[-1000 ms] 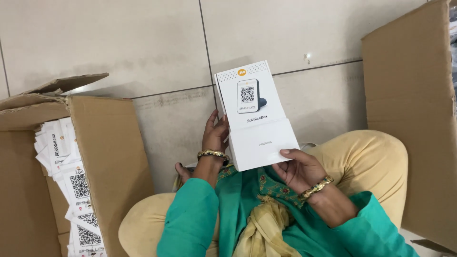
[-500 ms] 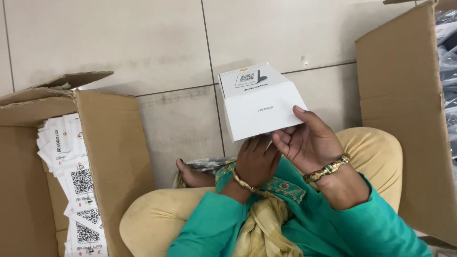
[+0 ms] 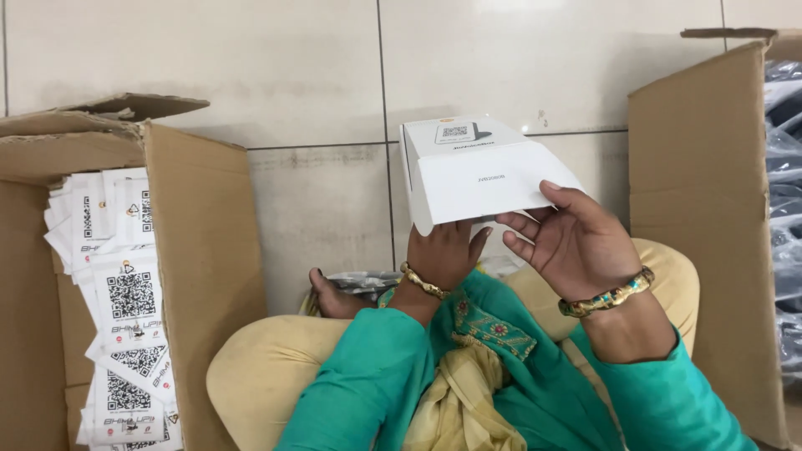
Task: The person sits on the floor and packs QR code cards into white JioVoiceBox product boxes, closing each box lid. The person places the closed boxes into a larger carton alongside plastic-wrapped devices and adjusts the packed items.
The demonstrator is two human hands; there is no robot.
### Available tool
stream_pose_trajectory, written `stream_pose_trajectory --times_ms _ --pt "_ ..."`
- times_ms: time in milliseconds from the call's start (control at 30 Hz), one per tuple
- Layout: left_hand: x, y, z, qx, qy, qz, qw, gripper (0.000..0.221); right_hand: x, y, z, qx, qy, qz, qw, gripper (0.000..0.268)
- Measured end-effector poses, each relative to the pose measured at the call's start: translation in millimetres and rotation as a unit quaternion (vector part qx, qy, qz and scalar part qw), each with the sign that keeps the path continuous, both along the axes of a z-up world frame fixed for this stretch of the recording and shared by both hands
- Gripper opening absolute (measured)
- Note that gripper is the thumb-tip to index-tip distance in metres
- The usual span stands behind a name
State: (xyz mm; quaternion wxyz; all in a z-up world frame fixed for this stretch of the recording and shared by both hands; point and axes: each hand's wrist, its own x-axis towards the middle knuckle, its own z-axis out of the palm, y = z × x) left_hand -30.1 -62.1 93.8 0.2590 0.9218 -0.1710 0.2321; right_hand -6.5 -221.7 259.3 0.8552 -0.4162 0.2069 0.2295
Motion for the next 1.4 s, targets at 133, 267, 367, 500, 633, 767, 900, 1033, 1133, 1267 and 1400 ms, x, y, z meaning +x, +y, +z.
stream_pose_trajectory --times_ms 133,267,367,500,633,767,900,1033,1133,1267,1400 --pt "3.0 -4.6 -4.1 0.074 0.13 0.029 0.988 0.065 7.7 -7.4 0.1 -0.023 -0.038 0.016 0.999 0.038" --pt "5.6 2.1 -4.4 0.057 0.088 0.014 0.994 0.087 35.2 -4.3 18.5 -0.085 -0.112 0.039 0.989 0.037" --pt "5.4 4.0 -11.6 0.104 0.23 0.018 0.968 0.086 71.3 -3.3 14.1 -0.27 -0.263 0.078 0.923 0.044" --pt "7.7 4.7 -12.6 0.097 0.235 0.003 0.967 0.067 119.6 2.9 -8.9 -0.594 -0.455 0.124 0.652 0.064" --pt "6.4 2.1 -23.5 0.05 0.234 0.006 0.971 0.045 157.2 3.5 -88.1 -0.801 -0.472 0.158 0.333 0.065" --pt "6.1 4.2 -17.7 0.055 0.257 0.003 0.965 0.038 181.7 0.5 -106.9 -0.856 -0.454 0.131 0.21 0.053" --pt "1.2 0.5 -16.1 0.069 0.296 -0.005 0.953 0.036 199.8 -4.2 -127.9 -0.896 -0.411 0.113 0.128 0.045" --pt "-6.3 -4.6 -27.0 0.059 0.28 -0.004 0.958 0.04 182.5 -17.3 -174.7 -0.872 -0.434 0.187 0.132 0.029" --pt "-19.6 -14.3 -37.8 0.093 0.294 -0.025 0.951 0.038 123.8 -20.2 -153.4 -0.779 -0.405 0.117 0.464 0.032" --pt "-23.3 -12.6 -29.3 0.096 0.314 -0.045 0.943 0.042 72.6 -39.4 -146.3 -0.726 -0.377 0.078 0.57 0.042" --pt "-14.5 -7.6 -10.1 0.105 0.318 -0.048 0.941 0.05 77.0 -33.5 -157.1 -0.665 -0.219 0.089 0.708 0.05"
